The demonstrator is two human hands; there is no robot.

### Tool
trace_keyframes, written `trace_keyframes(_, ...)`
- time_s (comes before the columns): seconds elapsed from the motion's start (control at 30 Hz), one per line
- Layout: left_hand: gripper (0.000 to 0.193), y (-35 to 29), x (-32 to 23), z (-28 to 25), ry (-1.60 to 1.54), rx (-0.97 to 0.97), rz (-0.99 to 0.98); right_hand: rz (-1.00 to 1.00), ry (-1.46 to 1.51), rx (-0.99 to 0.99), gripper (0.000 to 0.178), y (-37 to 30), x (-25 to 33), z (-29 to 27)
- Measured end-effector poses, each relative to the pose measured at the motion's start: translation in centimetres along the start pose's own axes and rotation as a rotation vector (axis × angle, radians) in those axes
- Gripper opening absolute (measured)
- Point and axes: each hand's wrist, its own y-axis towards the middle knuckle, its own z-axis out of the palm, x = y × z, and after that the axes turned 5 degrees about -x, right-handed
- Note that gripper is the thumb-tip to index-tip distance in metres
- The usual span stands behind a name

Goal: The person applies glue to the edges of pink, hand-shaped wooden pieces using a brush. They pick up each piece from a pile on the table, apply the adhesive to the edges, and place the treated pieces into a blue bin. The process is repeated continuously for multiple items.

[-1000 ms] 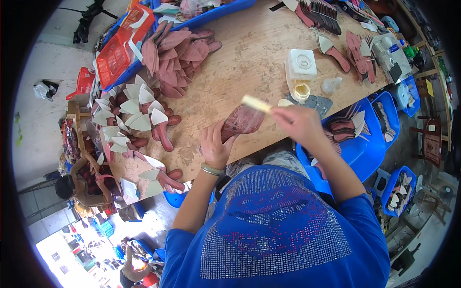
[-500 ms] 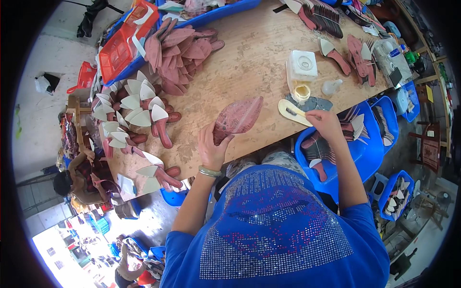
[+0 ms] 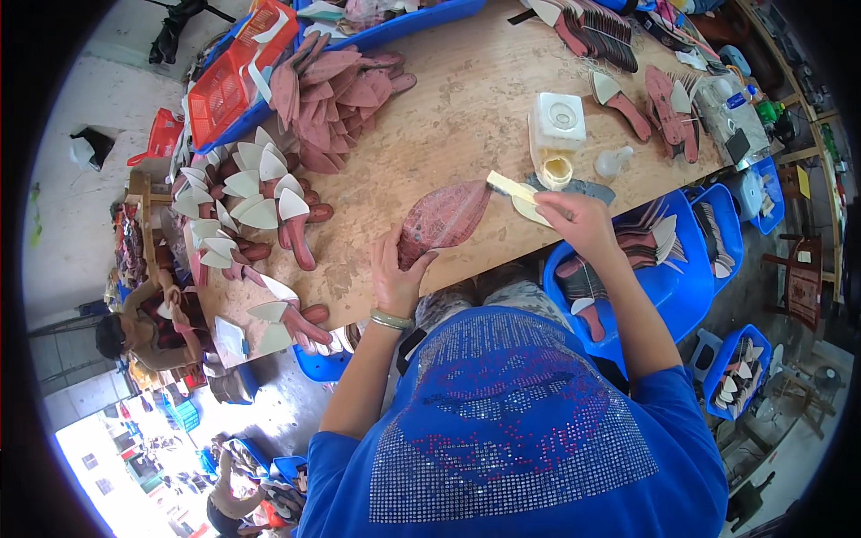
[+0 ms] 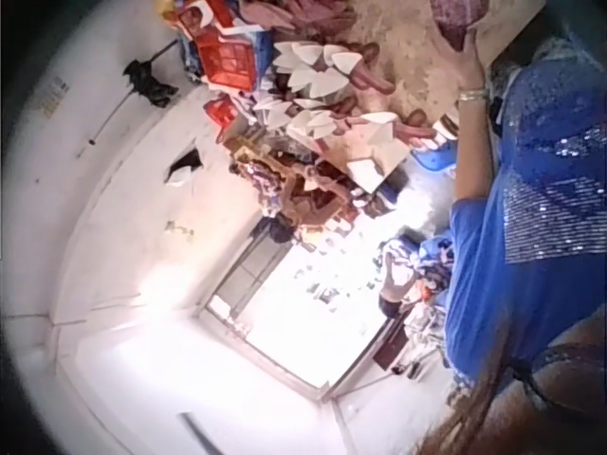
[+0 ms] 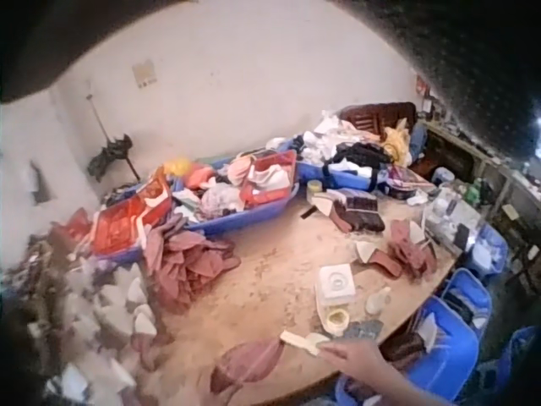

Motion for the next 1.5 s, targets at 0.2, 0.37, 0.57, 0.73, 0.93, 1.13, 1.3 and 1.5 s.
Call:
trace_keyframes(0.2, 0.062, 0.3, -1.0, 0.4, 0.000, -0.032, -0.050, -0.056, 0.060, 0.121, 0.020, -1.5, 0.8, -0.2)
trace_keyframes(0.37, 0.061, 0.4, -1.6, 1.1, -0.005, -0.044, -0.057, -0.062, 0.264, 0.125, 0.021, -3.0, 2.4, 1.0)
trace_keyframes(0.57, 0.063, 0.4, -1.4, 0.7, 0.007, -0.032, 0.053, 0.109, 0.112, -0.017, 0.020, -0.3, -0.9, -1.4)
trace_keyframes(0.73, 0.064, 0.5, -1.7, 0.5, 0.063, -0.017, 0.158, 0.040, 0.141, -0.050, 0.019, 1.5, 1.0, -2.0)
trace_keyframes(0.93, 0.065, 1.0, -2.7, 0.1, 0.134, -0.007, 0.297, -0.167, -0.128, 0.100, 0.020, 1.9, 3.6, -1.5)
trace_keyframes(1.13, 0.067, 0.8, -2.4, 0.3, 0.102, -0.014, 0.261, -0.114, -0.209, 0.075, 0.020, 2.3, 2.9, -3.5)
trace_keyframes(1.3, 0.067, 1.3, -2.1, 0.8, 0.115, 0.000, 0.283, -0.190, -0.184, 0.040, 0.021, 2.2, 4.1, -2.3)
trace_keyframes(1.5, 0.063, 1.0, -0.7, 1.3, 0.045, -0.079, 0.067, 0.168, -0.512, -0.008, 0.022, 0.8, -7.4, -7.2)
